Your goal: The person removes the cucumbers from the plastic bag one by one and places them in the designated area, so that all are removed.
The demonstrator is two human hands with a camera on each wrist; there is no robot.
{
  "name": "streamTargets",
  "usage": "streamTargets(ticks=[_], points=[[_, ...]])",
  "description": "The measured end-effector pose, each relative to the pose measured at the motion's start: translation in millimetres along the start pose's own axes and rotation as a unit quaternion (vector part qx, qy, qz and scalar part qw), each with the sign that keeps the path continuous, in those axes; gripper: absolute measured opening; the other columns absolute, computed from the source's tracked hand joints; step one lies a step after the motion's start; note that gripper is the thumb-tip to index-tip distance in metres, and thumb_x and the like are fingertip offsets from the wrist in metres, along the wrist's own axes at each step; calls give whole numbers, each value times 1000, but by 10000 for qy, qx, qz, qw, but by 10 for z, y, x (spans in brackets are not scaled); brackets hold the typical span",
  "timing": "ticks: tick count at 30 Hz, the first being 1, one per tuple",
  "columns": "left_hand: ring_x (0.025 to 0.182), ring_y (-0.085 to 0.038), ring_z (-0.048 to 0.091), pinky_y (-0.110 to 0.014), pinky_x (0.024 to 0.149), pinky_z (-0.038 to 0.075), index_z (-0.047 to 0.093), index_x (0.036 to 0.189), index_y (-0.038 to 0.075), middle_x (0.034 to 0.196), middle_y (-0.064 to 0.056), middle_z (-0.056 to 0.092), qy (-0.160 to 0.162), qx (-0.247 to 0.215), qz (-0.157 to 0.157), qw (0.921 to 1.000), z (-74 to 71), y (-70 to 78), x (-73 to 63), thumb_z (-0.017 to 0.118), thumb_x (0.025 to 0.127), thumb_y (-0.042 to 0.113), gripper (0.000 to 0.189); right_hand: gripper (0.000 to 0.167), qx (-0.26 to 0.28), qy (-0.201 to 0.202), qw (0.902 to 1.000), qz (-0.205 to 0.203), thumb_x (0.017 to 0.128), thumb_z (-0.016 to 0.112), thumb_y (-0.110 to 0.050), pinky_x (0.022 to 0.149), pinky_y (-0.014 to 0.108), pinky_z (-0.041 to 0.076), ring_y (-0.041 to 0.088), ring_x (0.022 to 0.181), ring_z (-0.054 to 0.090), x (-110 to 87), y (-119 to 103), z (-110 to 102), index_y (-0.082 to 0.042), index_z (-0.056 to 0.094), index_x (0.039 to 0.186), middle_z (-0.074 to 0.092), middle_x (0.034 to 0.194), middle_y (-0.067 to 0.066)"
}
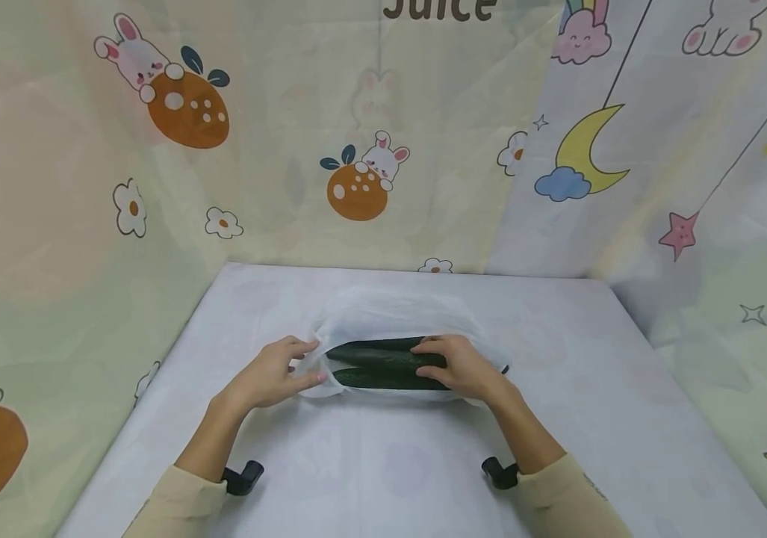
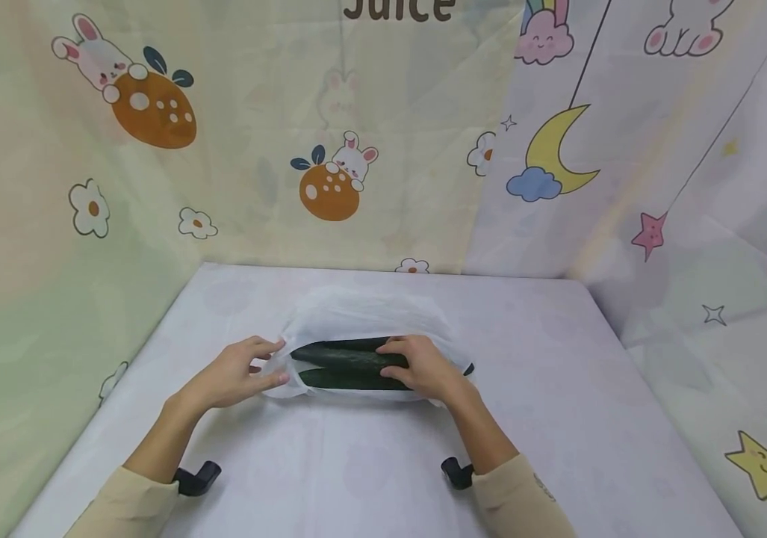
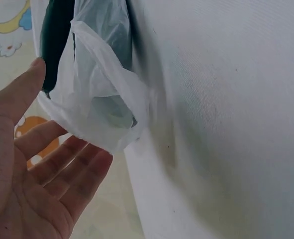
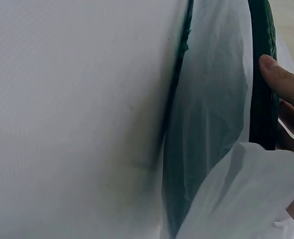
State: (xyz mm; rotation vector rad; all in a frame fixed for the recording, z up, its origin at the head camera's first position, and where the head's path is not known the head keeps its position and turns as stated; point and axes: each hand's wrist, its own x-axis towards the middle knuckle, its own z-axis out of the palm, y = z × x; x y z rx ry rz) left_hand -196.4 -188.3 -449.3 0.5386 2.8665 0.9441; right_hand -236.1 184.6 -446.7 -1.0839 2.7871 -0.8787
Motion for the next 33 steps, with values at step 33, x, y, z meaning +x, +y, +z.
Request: streamTargets(ticks=[33], points=[[122, -33, 60, -49, 95, 55, 54, 148, 8, 137, -12, 61, -189, 211, -39, 9996, 60, 2, -11, 91, 78, 31, 83, 34, 2325, 750, 9645, -1006, 93, 77, -10, 82, 33, 61, 17, 96, 69, 128, -430, -140, -10, 72, 127, 69, 114, 4]])
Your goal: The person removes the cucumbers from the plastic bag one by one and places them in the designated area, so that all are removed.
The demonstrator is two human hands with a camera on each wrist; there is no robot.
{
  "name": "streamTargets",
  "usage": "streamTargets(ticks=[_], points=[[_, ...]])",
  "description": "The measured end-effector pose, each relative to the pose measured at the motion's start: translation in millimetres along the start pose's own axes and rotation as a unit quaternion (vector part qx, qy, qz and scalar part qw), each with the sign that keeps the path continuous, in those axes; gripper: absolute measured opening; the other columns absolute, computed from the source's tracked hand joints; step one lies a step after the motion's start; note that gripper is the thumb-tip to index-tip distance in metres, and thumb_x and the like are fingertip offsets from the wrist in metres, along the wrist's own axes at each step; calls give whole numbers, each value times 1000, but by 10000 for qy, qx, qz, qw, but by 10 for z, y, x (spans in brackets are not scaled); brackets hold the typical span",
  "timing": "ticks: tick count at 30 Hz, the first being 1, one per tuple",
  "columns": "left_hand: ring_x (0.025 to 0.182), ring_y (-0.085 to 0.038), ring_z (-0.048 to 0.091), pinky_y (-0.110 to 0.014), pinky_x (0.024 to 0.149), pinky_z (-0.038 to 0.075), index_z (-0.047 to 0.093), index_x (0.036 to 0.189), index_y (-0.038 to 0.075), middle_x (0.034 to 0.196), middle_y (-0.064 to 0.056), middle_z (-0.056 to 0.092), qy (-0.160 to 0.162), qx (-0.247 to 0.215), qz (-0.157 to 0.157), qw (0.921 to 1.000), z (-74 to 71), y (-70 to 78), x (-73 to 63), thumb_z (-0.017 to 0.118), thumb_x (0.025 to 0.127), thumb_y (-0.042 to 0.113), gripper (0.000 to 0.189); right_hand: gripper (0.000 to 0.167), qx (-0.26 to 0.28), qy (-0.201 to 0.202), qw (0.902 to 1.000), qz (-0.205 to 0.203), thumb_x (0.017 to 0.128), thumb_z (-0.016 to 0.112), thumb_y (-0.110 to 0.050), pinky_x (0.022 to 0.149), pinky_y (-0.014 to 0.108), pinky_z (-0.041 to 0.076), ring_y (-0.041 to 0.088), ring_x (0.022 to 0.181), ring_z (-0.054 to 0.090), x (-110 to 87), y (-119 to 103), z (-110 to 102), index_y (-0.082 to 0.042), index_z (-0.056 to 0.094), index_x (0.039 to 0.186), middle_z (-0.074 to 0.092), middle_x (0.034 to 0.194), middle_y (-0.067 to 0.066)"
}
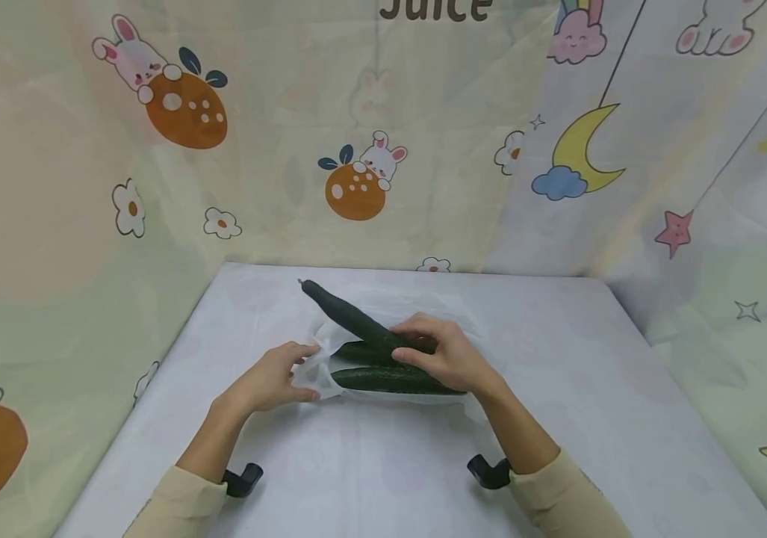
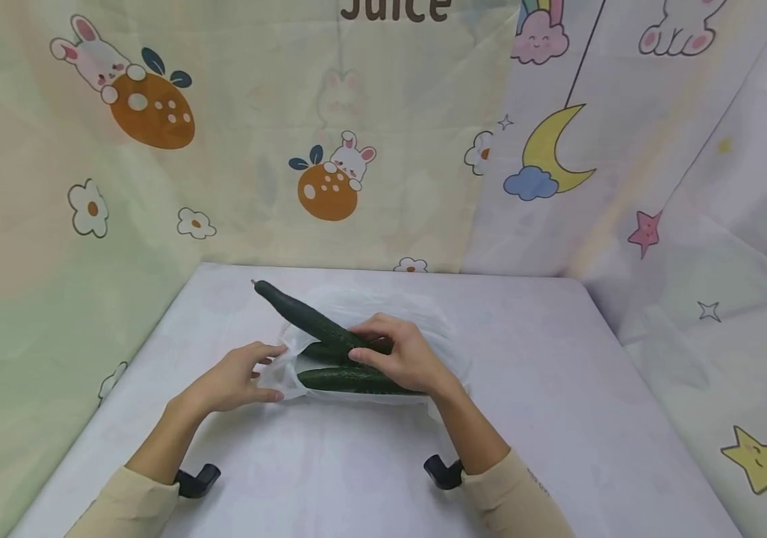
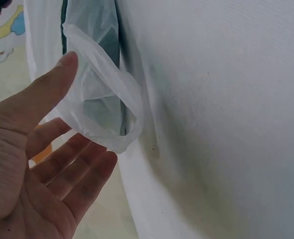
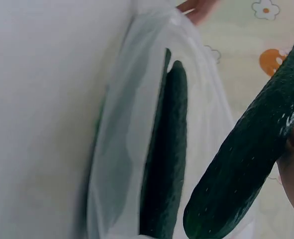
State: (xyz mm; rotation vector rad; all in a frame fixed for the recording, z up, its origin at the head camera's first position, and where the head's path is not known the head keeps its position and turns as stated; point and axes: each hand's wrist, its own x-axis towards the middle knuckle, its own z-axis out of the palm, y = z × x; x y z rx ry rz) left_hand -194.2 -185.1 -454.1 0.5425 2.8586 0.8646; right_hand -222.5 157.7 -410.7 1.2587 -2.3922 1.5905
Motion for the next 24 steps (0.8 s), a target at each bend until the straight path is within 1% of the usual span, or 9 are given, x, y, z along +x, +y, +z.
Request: streamTargets(ticks=[2, 5, 9, 13, 17, 21, 24], points=[[123, -33, 59, -50, 98, 54, 54, 148, 7, 137, -12, 61, -21, 7, -31, 10000, 20, -5, 10, 92, 77, 28, 84, 35, 143, 129, 9997, 143, 93, 76, -8, 85, 38, 62, 19, 100, 70, 10, -44, -24, -9, 71, 127, 69, 115, 5], [123, -32, 59, -51, 100, 53, 54, 149, 8, 137, -12, 61, -41, 43, -141, 9999, 56, -8, 25, 93, 76, 24, 84, 34, 255, 311, 9986, 347, 93, 76, -8, 89, 39, 61, 21, 104, 71, 22, -83, -65, -9, 71, 127, 68, 115, 6], [122, -32, 59, -51, 101, 52, 54, 148, 8, 137, -12, 60, -52, 134, -217, 9997, 95, -11, 40, 93, 76, 21, 83, 32, 200, 475, 9974, 507, 94, 75, -8, 92, 32, 59, 22, 104, 71, 41, -133, -131, -9, 72, 126, 69, 113, 5], [122, -31, 60, -51, 101, 52, 54, 148, 8, 137, -12, 60, -46, 186, -215, 9996, 120, -12, 59, 91, 77, 21, 81, 32, 174, 608, 9964, 568, 94, 74, -7, 94, 31, 58, 22, 103, 70, 58, -194, -206, -8, 71, 126, 70, 114, 6], [120, -30, 60, -50, 101, 52, 54, 147, 8, 137, -12, 61, -17, 291, -161, 9994, 133, -18, 81, 90, 79, 22, 78, 31, 257, 775, 9944, 671, 96, 72, -7, 92, 31, 59, 24, 101, 70, 70, -260, -283, -6, 71, 127, 70, 115, 9], [121, -30, 61, -50, 102, 52, 55, 147, 8, 137, -12, 61, -16, 381, -118, 9992, 142, -28, 88, 88, 82, 27, 75, 29, 289, 933, 9912, 894, 97, 71, -11, 87, 32, 61, 23, 100, 73, 68, -294, -350, -6, 71, 126, 70, 114, 10], [121, -30, 61, -50, 102, 51, 55, 146, 8, 136, -12, 61, -23, 425, -92, 9990, 147, -36, 80, 86, 84, 31, 73, 29, 242, 994, 9893, 1036, 98, 71, -13, 85, 33, 62, 23, 101, 73, 52, -292, -389, -7, 70, 127, 71, 115, 10]])
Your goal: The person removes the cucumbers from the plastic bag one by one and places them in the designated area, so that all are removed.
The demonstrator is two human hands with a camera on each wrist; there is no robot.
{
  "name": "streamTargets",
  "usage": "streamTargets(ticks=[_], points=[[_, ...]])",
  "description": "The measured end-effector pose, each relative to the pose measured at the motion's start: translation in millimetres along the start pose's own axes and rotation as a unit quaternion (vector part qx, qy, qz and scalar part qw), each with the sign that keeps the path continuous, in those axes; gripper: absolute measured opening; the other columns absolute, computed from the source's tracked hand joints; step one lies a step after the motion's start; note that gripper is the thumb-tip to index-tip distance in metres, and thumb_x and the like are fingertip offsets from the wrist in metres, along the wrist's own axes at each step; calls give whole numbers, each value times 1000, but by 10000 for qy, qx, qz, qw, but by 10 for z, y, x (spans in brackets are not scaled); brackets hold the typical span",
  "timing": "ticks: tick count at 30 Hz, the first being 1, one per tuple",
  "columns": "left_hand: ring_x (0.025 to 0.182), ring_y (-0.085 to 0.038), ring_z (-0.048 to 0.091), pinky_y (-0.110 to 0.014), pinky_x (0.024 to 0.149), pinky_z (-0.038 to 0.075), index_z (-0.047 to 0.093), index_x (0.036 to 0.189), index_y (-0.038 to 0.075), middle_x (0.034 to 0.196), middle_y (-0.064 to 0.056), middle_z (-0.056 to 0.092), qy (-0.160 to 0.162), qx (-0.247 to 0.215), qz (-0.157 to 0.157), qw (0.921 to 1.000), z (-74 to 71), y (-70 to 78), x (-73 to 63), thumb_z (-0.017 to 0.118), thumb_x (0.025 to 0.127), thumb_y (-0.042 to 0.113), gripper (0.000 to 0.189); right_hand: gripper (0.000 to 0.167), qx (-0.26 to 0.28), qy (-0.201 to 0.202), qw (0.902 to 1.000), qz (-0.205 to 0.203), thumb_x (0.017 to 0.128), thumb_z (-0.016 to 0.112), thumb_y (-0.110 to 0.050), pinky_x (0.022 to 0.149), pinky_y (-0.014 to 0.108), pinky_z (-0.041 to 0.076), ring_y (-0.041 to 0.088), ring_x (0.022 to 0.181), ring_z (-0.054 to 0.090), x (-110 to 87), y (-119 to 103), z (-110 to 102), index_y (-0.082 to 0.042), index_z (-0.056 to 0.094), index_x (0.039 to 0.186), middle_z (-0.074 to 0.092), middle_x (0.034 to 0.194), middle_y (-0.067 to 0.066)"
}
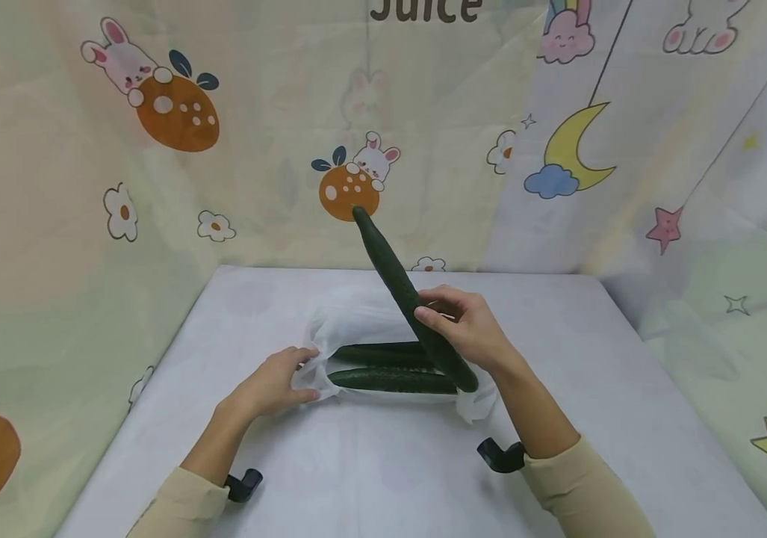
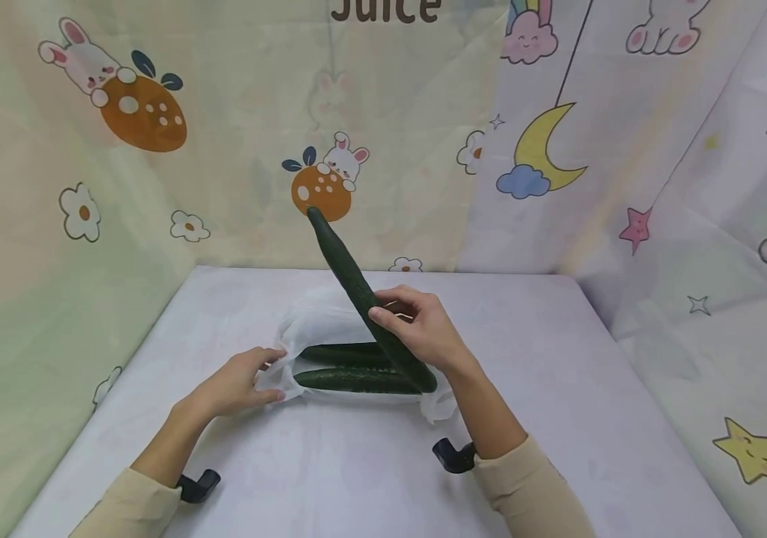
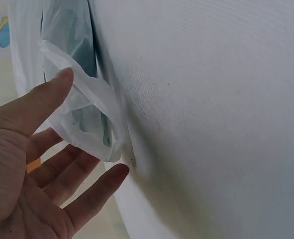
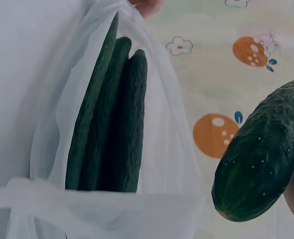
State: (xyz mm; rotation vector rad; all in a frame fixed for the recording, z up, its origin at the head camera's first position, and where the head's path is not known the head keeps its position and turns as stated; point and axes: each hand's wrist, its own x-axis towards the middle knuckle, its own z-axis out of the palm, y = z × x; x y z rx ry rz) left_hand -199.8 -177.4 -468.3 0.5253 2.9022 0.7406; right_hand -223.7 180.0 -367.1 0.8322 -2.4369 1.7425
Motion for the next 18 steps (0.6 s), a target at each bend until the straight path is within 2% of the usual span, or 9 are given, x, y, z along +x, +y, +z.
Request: streamTargets(ticks=[9, 13, 18], points=[[121, -31, 60, -52, 101, 51, 54, 146, 9, 132, -11, 63, -62, 3, 25, 10000, 12, -14, -17, 82, 87, 40, 72, 32, -134, 289, 9992, 232, 98, 71, -17, 81, 32, 62, 21, 98, 74, -85, 75, -170, -8, 69, 129, 71, 116, 13], [121, -30, 60, -52, 101, 51, 54, 146, 10, 130, -10, 63, -65, -1, 25, 10000, 12, -23, -11, 82, 87, 41, 72, 33, -182, 557, 9978, 300, 98, 71, -18, 81, 31, 62, 18, 100, 73, -143, 155, -290, -6, 69, 129, 70, 117, 15], [121, -31, 61, -51, 101, 51, 54, 146, 9, 130, -11, 63, -52, -30, 48, 10000, 7, -3, 10, 82, 87, 41, 72, 37, -345, 973, 9930, 582, 99, 71, -24, 81, 27, 61, 12, 100, 72, -242, 275, -492, -6, 68, 131, 69, 118, 14]])
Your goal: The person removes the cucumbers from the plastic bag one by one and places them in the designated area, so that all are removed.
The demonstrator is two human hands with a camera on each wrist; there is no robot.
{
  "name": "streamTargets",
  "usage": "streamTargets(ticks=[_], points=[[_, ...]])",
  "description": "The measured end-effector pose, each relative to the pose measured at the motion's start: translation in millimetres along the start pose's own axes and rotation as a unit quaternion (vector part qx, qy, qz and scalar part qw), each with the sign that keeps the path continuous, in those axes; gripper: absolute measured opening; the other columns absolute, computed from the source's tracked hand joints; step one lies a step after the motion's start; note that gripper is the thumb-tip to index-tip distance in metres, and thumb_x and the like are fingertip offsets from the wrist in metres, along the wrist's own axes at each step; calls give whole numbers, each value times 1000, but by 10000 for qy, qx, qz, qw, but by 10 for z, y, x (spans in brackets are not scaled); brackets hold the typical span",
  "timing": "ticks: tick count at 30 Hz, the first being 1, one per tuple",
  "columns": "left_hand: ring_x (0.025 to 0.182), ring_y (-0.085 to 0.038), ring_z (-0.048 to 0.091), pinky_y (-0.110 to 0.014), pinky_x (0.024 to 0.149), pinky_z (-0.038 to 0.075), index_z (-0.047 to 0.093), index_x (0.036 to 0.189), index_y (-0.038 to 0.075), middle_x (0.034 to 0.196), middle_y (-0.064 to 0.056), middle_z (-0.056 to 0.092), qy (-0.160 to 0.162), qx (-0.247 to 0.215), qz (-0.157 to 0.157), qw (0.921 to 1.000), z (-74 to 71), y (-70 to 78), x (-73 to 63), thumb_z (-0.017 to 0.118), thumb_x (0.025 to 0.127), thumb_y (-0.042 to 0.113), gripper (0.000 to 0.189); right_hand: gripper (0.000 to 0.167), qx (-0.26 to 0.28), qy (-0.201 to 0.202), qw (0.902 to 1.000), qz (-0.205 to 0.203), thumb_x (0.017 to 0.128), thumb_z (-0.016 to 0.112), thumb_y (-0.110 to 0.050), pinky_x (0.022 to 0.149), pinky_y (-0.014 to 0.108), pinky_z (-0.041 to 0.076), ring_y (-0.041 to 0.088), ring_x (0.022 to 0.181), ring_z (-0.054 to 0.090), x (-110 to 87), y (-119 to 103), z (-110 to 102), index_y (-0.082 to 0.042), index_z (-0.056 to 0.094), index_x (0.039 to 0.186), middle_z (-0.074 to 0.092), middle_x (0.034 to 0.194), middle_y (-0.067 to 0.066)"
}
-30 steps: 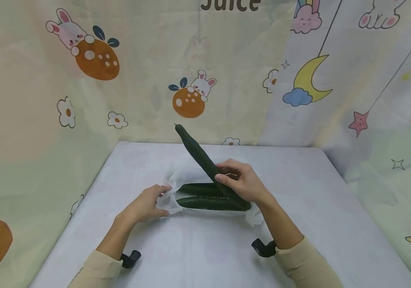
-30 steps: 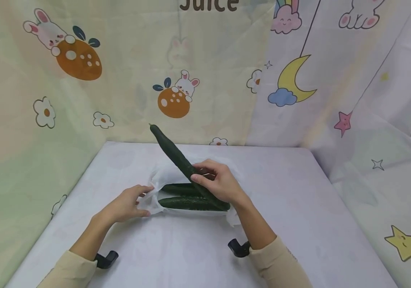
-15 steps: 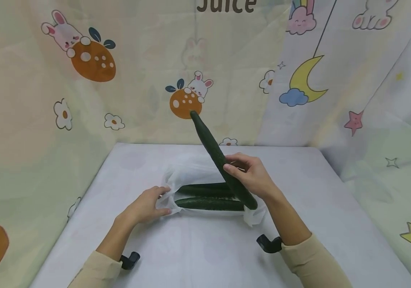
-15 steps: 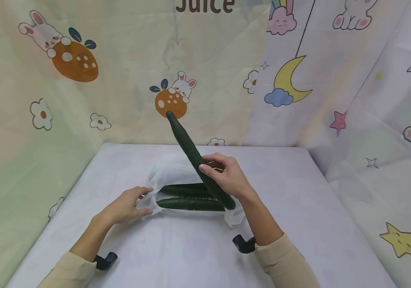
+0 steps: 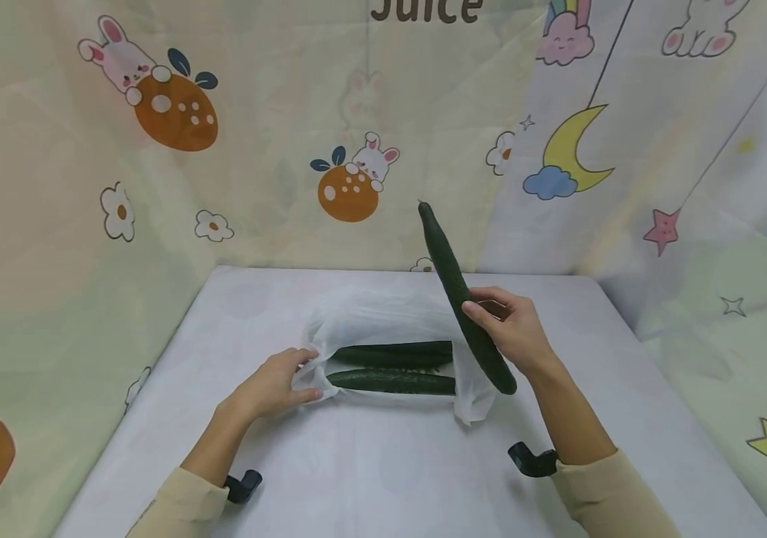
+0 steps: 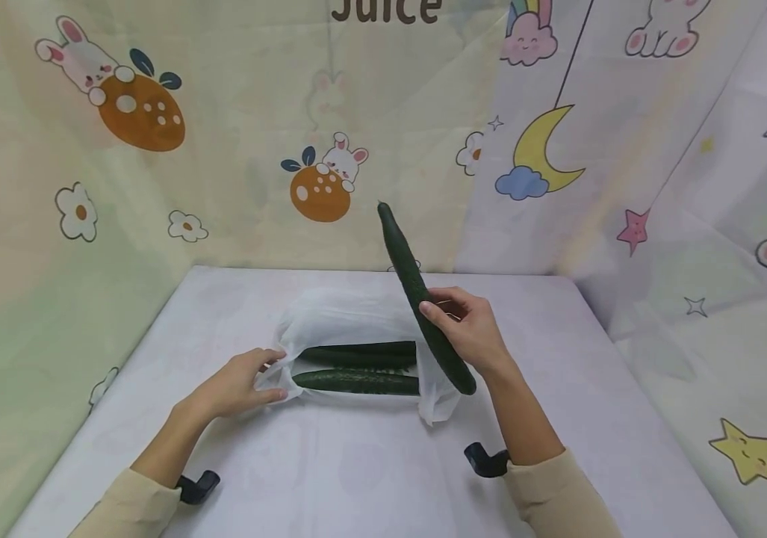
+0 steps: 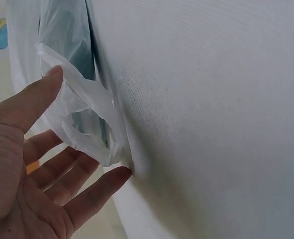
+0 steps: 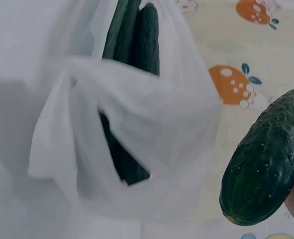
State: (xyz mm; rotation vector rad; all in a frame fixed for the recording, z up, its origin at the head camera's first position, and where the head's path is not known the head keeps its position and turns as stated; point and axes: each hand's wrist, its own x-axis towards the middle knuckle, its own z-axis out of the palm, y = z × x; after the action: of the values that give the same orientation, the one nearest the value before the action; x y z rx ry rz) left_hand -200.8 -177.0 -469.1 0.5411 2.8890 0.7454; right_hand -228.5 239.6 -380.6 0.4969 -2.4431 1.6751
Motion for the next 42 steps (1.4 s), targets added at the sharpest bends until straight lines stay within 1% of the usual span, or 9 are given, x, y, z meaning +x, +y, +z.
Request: streamTargets(ticks=[12, 17, 22, 25, 31, 33, 36, 39, 42], points=[[124, -30, 59, -52, 104, 50, 53, 147, 10, 132, -11, 63, -18, 27, -110, 9999, -4, 30, 68, 82, 87, 41, 73, 50, -313, 813, 9939, 681, 98, 71, -36, 76, 21, 59, 2, 94, 72, -120, 341, -579, -4, 64, 135, 70, 109, -9], [125, -31, 59, -52, 105, 49, 53, 147, 9, 133, -12, 63, -5, 22, -82, 10000, -20, 32, 76, 82, 87, 40, 73, 57, -566, 1059, 9873, 1036, 97, 71, -42, 75, 18, 58, -2, 92, 70, -170, 524, -832, -3, 62, 138, 69, 107, -17], [124, -31, 59, -52, 104, 49, 54, 146, 8, 132, -13, 63, -2, 3, -59, 10000, -25, 39, 80, 83, 87, 39, 73, 64, -892, 1244, 9777, 1439, 96, 70, -47, 71, 18, 57, -2, 87, 67, -224, 764, -1098, -2, 59, 140, 64, 104, -17], [123, -31, 60, -52, 104, 49, 54, 145, 7, 132, -13, 63, 2, -10, -69, 10000, -19, 37, 80, 83, 86, 38, 73, 67, -1173, 1316, 9711, 1611, 96, 69, -50, 68, 19, 57, -1, 82, 65, -248, 932, -1229, -1, 59, 140, 63, 103, -12], [124, -31, 60, -51, 104, 50, 55, 145, 7, 132, -13, 64, 2, -110, -38, 9999, 5, 20, 80, 84, 86, 36, 72, 74, -1698, 1378, 9528, 2105, 96, 64, -57, 63, 19, 54, -1, 79, 58, -280, 1174, -1433, -1, 56, 143, 60, 129, 21], [123, -31, 60, -51, 104, 50, 55, 145, 7, 131, -13, 64, 0, -130, -45, 9999, 16, 19, 77, 84, 86, 36, 72, 75, -1805, 1398, 9479, 2223, 97, 62, -57, 61, 18, 53, 1, 80, 57, -301, 1219, -1484, 1, 56, 143, 58, 132, 25], [123, -31, 61, -51, 104, 50, 55, 145, 7, 131, -13, 64, 16, -135, -53, 9999, 34, 18, 70, 84, 85, 36, 72, 73, -1979, 1397, 9420, 2324, 98, 61, -55, 61, 17, 51, 12, 88, 60, -337, 1277, -1547, 3, 55, 142, 57, 132, 28], [122, -31, 61, -51, 104, 50, 56, 144, 7, 130, -13, 65, 29, -170, -69, 9998, 54, 17, 58, 84, 85, 36, 72, 71, -2212, 1342, 9350, 2424, 100, 59, -52, 62, 18, 50, 30, 99, 62, -382, 1335, -1599, 6, 55, 140, 56, 132, 31], [122, -30, 61, -51, 104, 49, 56, 144, 7, 130, -12, 65, 17, -163, -110, 9998, 80, 13, 38, 84, 85, 36, 71, 69, -2373, 1284, 9280, 2568, 101, 59, -49, 69, 30, 53, 45, 109, 59, -446, 1413, -1645, 9, 55, 138, 54, 133, 35]])
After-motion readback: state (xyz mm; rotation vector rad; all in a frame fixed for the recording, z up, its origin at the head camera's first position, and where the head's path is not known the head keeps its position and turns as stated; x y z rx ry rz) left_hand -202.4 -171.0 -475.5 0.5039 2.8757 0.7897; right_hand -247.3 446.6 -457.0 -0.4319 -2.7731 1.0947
